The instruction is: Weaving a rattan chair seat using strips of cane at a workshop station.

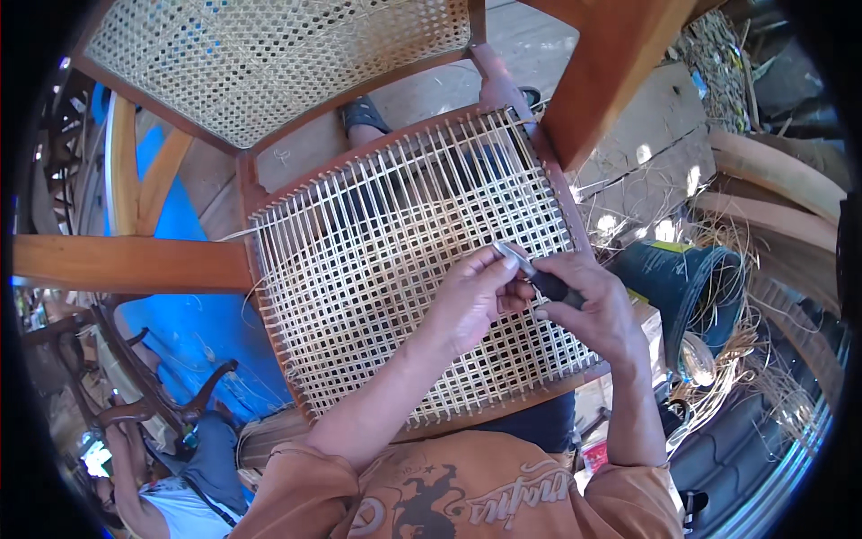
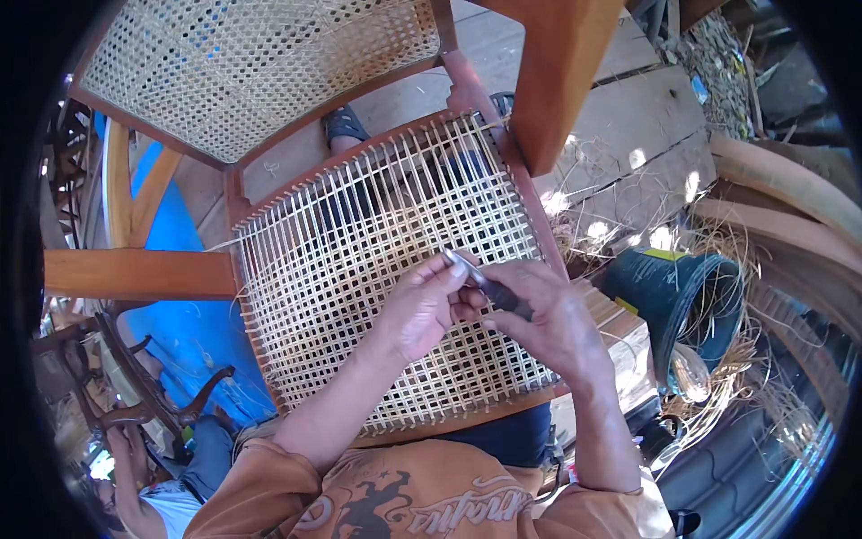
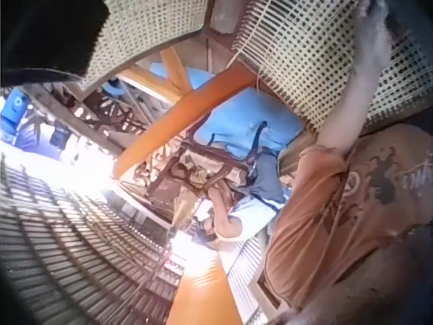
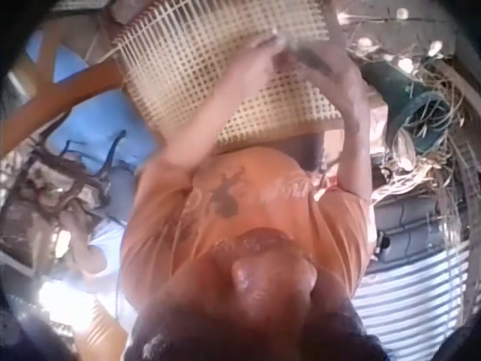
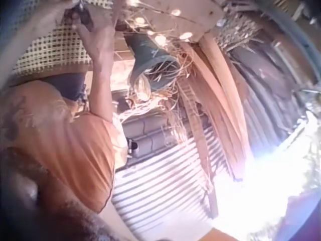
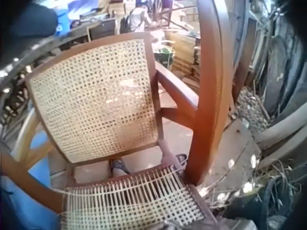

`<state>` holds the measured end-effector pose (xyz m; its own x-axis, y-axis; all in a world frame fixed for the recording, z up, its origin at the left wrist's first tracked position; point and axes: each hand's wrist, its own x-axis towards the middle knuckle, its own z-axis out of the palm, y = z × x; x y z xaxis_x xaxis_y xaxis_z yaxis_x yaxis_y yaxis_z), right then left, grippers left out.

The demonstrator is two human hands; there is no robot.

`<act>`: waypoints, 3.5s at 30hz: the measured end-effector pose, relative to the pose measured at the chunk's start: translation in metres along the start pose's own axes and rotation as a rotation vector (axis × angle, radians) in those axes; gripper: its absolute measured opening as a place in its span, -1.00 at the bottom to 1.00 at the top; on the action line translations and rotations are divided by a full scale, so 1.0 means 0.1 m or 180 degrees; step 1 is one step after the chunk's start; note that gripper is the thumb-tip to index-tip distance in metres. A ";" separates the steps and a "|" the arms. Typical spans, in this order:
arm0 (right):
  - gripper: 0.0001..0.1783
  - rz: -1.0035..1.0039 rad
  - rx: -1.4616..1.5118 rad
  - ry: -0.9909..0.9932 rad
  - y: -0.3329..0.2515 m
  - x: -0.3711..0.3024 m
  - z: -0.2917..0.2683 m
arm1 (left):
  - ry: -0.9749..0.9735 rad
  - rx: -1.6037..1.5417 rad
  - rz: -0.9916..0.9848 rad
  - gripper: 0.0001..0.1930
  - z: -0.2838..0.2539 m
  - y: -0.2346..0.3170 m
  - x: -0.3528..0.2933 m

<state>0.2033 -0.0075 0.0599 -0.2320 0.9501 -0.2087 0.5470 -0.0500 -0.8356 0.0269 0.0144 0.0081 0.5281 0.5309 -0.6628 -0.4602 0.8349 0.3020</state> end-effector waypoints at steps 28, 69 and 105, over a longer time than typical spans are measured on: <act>-0.81 0.1289 0.0331 0.3119 0.32 -2.10 0.09 | 0.0751 0.3424 0.2487 -0.69 0.27 -0.14 -0.81; -0.61 0.1900 0.1609 0.0213 -0.02 -1.43 0.29 | 0.0982 0.4598 0.2988 -0.57 0.30 0.85 0.81; -0.47 0.1234 0.1781 0.0005 0.21 -0.26 0.41 | 0.0271 0.5080 0.3199 -0.87 0.75 0.67 0.73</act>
<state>0.1878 -0.0463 0.0273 -0.1017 0.8317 -0.5458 0.0918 -0.5384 -0.8377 0.0880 0.1205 0.0309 0.4653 0.8758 0.1284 0.4972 -0.3787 0.7806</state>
